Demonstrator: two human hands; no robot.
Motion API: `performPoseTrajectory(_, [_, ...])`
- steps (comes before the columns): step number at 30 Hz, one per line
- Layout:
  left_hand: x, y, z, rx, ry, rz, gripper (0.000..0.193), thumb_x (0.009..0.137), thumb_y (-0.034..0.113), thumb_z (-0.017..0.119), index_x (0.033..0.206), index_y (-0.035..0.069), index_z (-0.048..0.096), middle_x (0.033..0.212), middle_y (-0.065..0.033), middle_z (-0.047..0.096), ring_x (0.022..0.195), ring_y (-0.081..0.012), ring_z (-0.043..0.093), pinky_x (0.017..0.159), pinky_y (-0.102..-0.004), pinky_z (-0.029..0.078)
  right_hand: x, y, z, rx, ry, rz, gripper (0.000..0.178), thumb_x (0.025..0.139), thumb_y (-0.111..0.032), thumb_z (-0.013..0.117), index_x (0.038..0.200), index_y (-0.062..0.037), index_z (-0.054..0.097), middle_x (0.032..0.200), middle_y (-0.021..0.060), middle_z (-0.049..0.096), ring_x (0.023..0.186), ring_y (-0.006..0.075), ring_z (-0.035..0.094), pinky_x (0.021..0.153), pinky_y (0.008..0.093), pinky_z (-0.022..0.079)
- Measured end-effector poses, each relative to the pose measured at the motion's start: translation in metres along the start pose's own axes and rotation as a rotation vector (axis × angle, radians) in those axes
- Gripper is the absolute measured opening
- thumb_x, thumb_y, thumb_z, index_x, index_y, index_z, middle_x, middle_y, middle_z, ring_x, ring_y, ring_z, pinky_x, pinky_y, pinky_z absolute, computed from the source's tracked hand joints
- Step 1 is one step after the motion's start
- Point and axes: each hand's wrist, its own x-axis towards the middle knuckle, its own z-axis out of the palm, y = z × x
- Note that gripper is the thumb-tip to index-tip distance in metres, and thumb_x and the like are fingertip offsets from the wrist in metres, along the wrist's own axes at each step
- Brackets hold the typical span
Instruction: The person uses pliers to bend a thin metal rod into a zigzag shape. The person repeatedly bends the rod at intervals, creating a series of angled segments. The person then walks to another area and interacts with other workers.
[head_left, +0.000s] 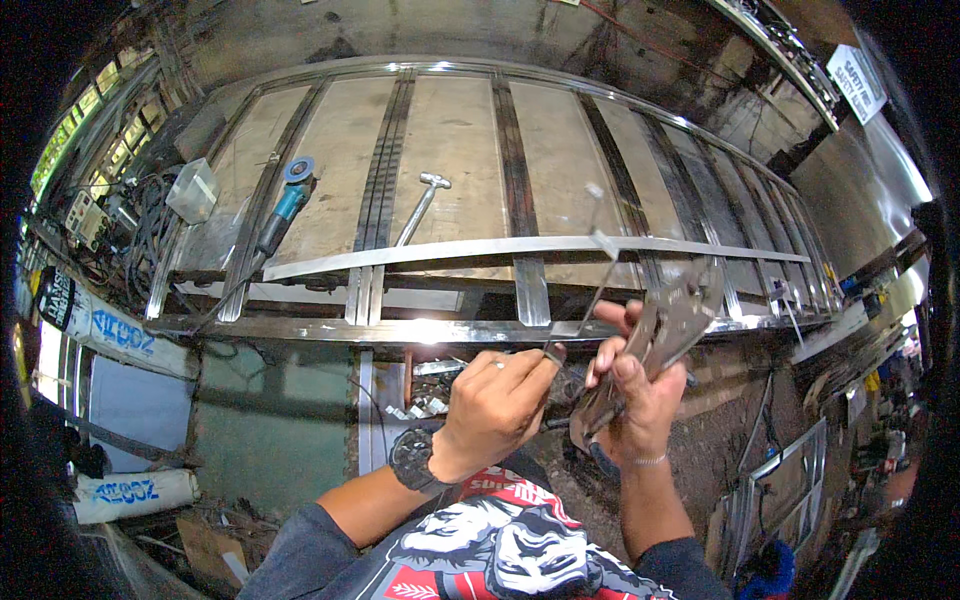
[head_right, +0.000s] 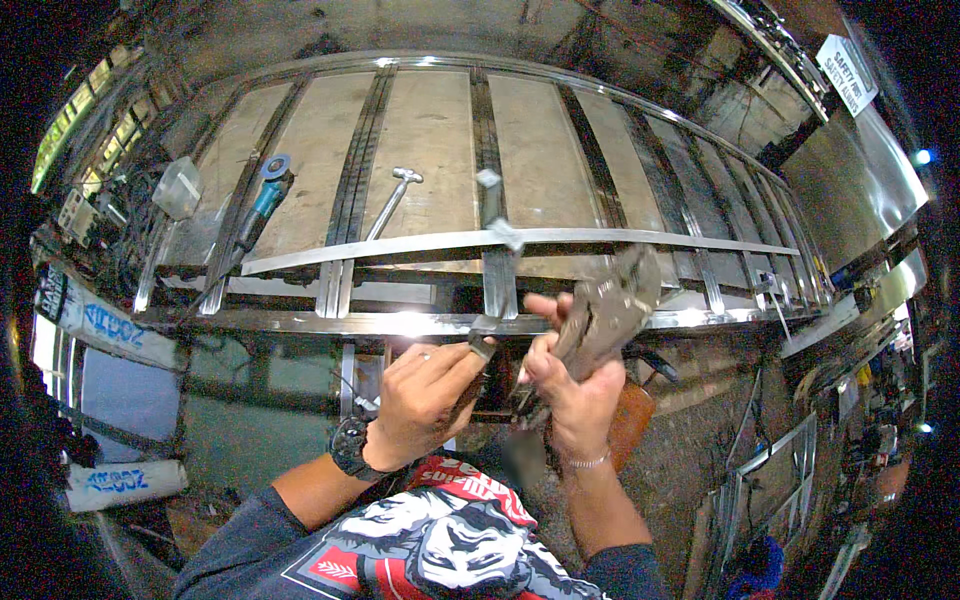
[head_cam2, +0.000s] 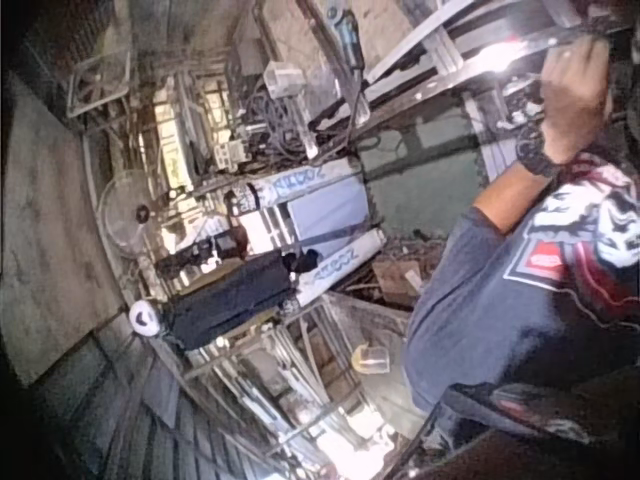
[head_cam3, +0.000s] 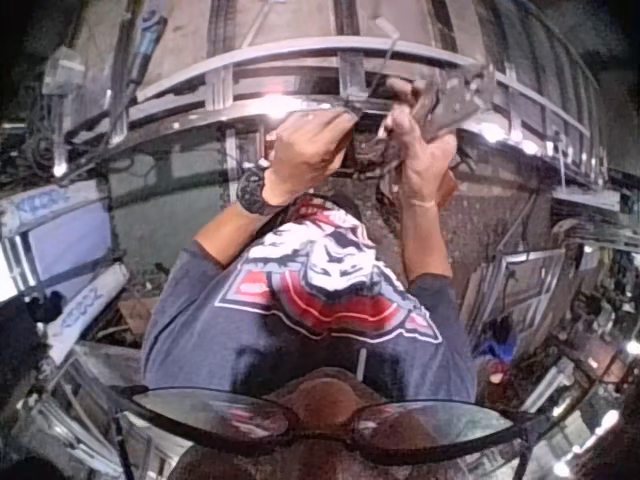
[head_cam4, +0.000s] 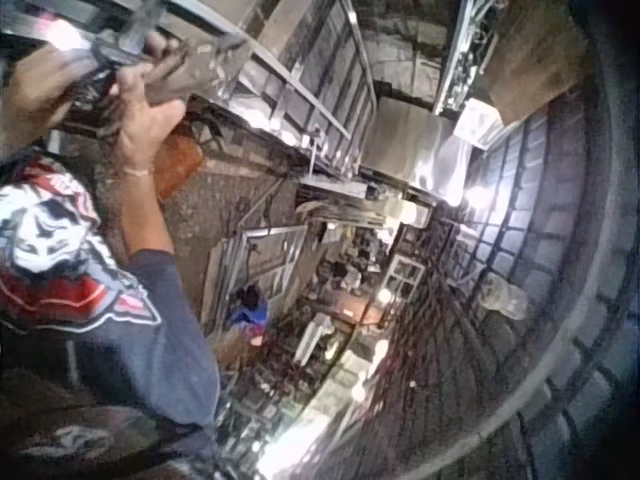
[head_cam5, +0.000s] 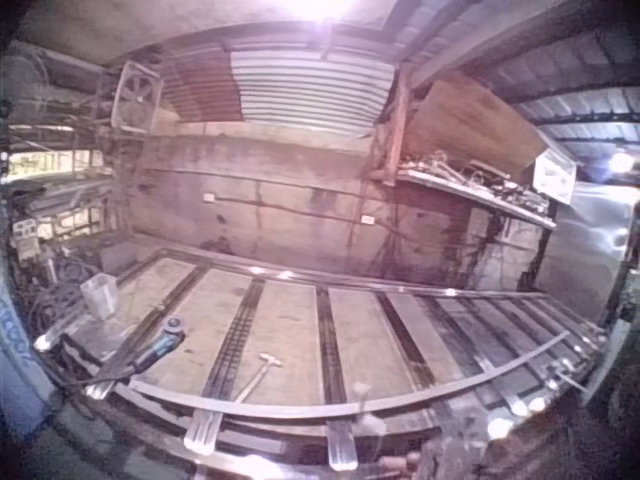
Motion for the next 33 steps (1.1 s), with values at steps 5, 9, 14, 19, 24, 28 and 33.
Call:
performPoseTrajectory(5, [0.011,0.001,0.011,-0.083,-0.129,0.066,0.044,0.073,0.009,0.081,0.115,0.003,0.067,0.109,-0.013,0.067,0.098,-0.034,0.066,0.086,-0.0443,0.051,0.027,-0.022,0.021,-0.361,0.122,-0.084,0.047,0.089,-0.015,0.082,0.126,0.0035,0.06,0.091,0.0118,0.073,0.074,0.0127,0.067,0.062,0.0256,0.054])
performPoseTrajectory(9, [0.028,-0.029,0.009,-0.249,-0.165,0.027,0.058,0.089,0.026,0.081,0.138,0.004,0.06,0.131,-0.017,0.061,0.116,-0.0335,0.061,0.1,-0.0436,0.05,0.04,-0.04,0.023,-0.26,0.198,0.016,0.017,0.093,-0.014,0.079,0.097,-0.0001,0.07,0.079,0.004,0.07,0.062,0.0123,0.064,0.054,0.0287,0.054])
performPoseTrajectory(14, [-0.015,-0.09,0.028,-1.177,-0.693,-0.727,0.049,0.096,0.03,0.077,0.133,0.001,0.063,0.119,-0.0039,0.069,0.105,-0.0134,0.062,0.091,-0.0294,0.051,0.065,-0.037,0.004,-0.091,0.171,0.106,0.019,0.094,-0.018,0.077,0.104,-0.0046,0.067,0.078,0.005,0.067,0.058,0.0136,0.061,0.051,0.0303,0.054])
performPoseTrajectory(19, [0.004,-0.054,0.001,-0.535,-0.539,-0.514,0.031,0.093,0.029,0.078,0.111,0.004,0.074,0.095,-0.0074,0.071,0.087,-0.017,0.066,0.082,-0.03,0.05,0.076,-0.022,-0.043,0.165,0.194,0.29,0.021,0.096,-0.015,0.073,0.113,-0.0093,0.062,0.084,0.0062,0.066,0.06,0.0156,0.06,0.054,0.0332,0.055])
performPoseTrajectory(24, [0.003,-0.038,-0.005,0.05,-0.128,-0.099,0.013,0.085,0.014,0.075,0.087,0.007,0.065,0.074,-0.0127,0.06,0.069,-0.0362,0.059,0.065,-0.0451,0.043,0.068,-0.001,-0.07,0.291,0.054,0.321,0.024,0.104,-0.022,0.062,0.123,-0.0066,0.062,0.1,0.008,0.069,0.073,0.0187,0.064,0.063,0.0376,0.054])
performPoseTrajectory(28, [0.002,-0.031,-0.017,0.172,-0.13,-0.082,0.021,0.079,0.011,0.076,0.097,0.01,0.065,0.071,-0.0093,0.06,0.067,-0.0314,0.06,0.064,-0.0427,0.042,0.05,0.012,-0.076,0.342,-0.006,0.271,0.035,0.105,-0.034,0.062,0.126,-0.007,0.06,0.115,0.0128,0.068,0.079,0.017,0.064,0.064,0.0352,0.054])
performPoseTrajectory(33, [0.003,-0.032,-0.008,0.18,-0.132,-0.047,0.023,0.076,0.008,0.074,0.097,0.009,0.065,0.075,-0.0082,0.059,0.068,-0.0303,0.061,0.062,-0.0424,0.044,0.004,0.037,-0.051,0.527,0.01,0.345,0.029,0.106,-0.032,0.059,0.127,-0.0116,0.062,0.132,0.0209,0.066,0.085,0.0198,0.063,0.064,0.0346,0.053])
